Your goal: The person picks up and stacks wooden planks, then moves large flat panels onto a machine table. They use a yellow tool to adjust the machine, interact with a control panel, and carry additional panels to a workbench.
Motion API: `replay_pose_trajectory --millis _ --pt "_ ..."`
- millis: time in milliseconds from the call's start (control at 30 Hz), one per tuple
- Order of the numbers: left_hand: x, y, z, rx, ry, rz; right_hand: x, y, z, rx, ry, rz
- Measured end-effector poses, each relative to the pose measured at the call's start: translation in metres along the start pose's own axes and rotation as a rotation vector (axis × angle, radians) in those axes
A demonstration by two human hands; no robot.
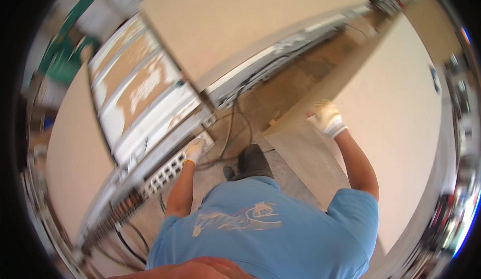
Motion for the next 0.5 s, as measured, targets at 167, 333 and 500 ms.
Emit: replay_pose_trajectory --millis 167,333,500 --pt "-0.026 0.231 0.109 -0.484 0.212 0.538 0.015 -0.006 0.002 0.078 0.031 0.185" --pt "-0.06 0.372 0.204 -0.566 0.374 1.045 0.012 0.017 0.006 -0.022 -0.01 0.195" --pt "-0.059 0.407 0.298 -0.405 0.571 1.402 0.042 0.058 0.017 -0.235 0.364 0.245"
Point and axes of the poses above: each hand's wrist, its own z-axis towards the middle knuckle, its own x-axis out of the back of the hand, y = z × x, the point moved 9 cm from there along z, towards the middle knuckle, and after that the axes turned 13 degrees about -y, right-handed, at the moved point
